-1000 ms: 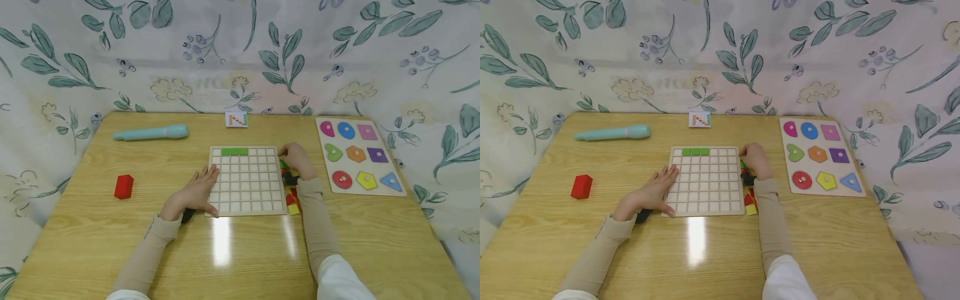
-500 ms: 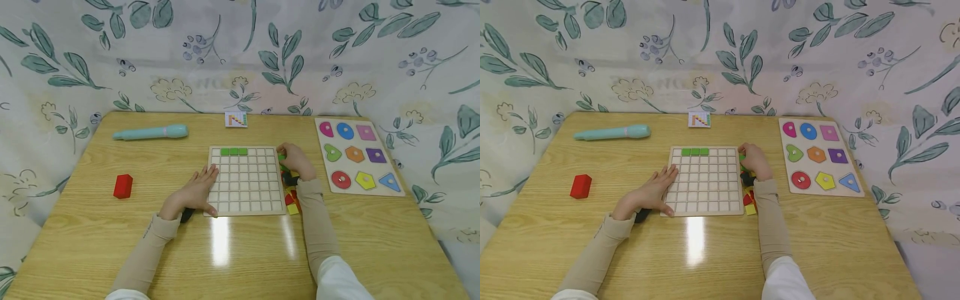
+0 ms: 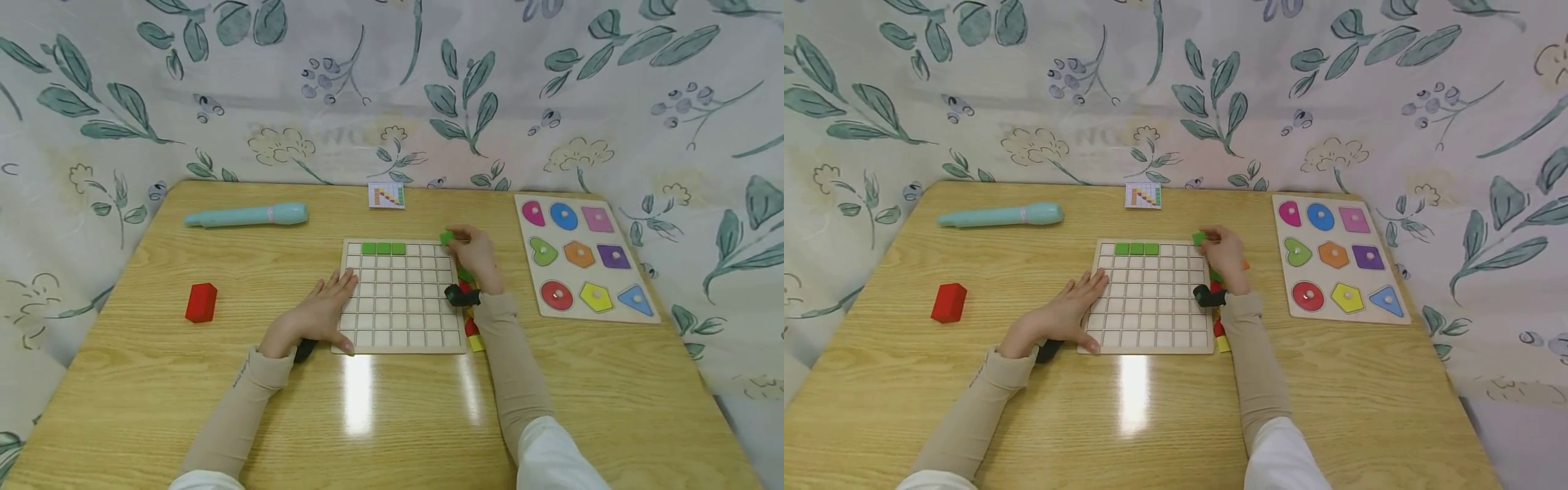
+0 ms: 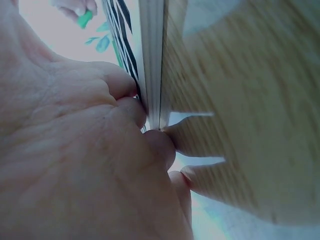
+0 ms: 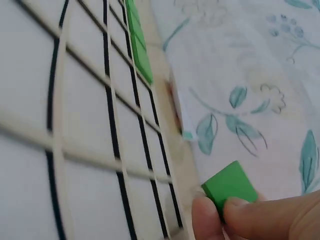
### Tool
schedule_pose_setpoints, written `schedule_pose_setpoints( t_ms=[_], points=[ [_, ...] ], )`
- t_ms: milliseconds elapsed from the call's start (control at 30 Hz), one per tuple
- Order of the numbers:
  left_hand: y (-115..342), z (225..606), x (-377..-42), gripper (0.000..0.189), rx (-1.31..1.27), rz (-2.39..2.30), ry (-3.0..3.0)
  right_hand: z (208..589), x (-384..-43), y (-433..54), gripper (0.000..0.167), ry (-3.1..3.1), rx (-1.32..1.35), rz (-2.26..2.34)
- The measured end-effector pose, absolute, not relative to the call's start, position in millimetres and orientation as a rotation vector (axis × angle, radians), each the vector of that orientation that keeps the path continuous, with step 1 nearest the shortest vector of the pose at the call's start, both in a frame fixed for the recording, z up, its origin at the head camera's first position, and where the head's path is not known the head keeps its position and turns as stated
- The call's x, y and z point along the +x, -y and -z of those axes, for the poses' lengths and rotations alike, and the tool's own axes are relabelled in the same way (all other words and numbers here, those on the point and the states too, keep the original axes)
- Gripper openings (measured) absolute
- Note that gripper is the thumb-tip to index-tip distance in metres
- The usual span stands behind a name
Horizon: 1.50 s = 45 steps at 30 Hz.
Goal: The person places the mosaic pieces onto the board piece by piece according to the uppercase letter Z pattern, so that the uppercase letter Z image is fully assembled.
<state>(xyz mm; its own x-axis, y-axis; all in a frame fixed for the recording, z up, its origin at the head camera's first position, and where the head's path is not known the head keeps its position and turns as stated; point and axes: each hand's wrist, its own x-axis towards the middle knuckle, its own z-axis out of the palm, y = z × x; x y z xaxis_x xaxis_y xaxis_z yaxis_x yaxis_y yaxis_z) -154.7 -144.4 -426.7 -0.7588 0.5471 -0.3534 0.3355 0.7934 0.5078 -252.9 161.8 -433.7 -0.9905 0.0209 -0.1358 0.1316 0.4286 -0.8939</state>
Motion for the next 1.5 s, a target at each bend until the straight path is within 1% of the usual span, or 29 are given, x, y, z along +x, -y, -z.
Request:
schedule_pose_setpoints(
  t_ms=[133,433,767,967,1233,1500],
  points=[
    [145,426,-154,0.138,0.664,-0.576,-2.494,438,-253,-146,0.033,-2.586,0.09,1.666],
    [145,428,-155,0.137,0.671,-0.558,-2.493,450,-252,-121,0.022,-2.801,-0.149,1.463],
    [144,426,-154,0.137,0.662,-0.555,-2.494,451,-249,-118,0.028,-2.777,-0.295,1.286],
    [144,426,-155,0.138,0.666,-0.558,-2.5,450,-248,-118,0.03,-2.757,-0.274,1.334],
    [145,425,-154,0.136,0.656,-0.531,-2.517,446,-248,-123,0.032,-2.721,-0.344,1.291],
    [145,424,-153,0.135,0.638,-0.526,-2.521,440,-250,-134,0.03,-2.644,-0.279,1.321]
  ],
)
